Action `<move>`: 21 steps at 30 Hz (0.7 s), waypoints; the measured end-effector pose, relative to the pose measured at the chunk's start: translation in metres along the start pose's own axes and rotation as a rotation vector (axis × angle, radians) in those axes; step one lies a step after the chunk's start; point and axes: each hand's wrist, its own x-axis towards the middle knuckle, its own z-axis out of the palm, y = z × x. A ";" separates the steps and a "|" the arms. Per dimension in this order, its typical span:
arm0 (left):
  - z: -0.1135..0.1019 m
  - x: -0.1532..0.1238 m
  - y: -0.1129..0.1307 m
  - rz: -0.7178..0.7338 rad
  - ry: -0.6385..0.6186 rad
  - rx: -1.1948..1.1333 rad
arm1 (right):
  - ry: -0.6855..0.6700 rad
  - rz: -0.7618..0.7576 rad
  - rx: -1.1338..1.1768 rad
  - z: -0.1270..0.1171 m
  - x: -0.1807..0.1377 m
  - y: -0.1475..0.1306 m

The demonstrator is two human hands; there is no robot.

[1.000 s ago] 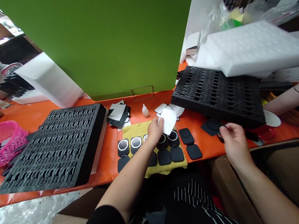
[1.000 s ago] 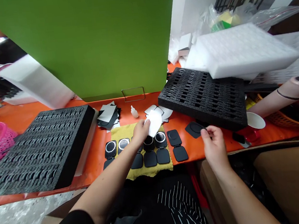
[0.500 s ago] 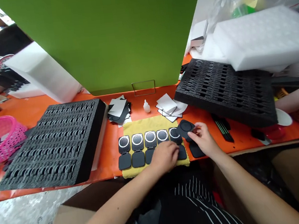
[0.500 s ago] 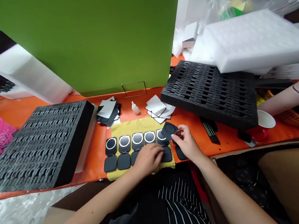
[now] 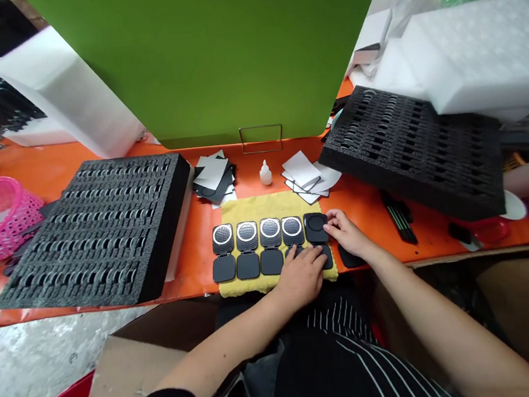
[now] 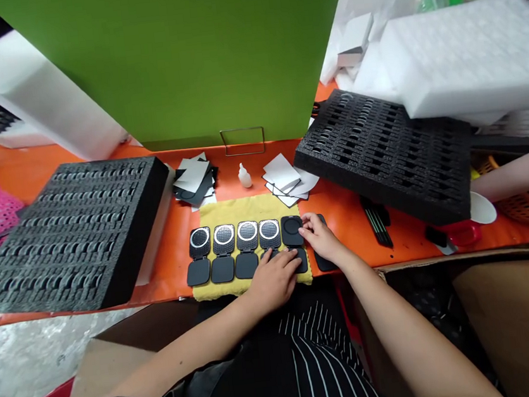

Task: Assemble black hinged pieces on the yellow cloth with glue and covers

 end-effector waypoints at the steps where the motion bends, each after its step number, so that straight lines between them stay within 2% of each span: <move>1: 0.000 0.000 0.000 -0.001 0.004 -0.002 | 0.004 -0.005 -0.009 0.001 0.000 0.000; 21: 0.002 -0.001 0.001 -0.020 0.018 -0.015 | -0.004 -0.010 -0.016 0.002 0.001 -0.001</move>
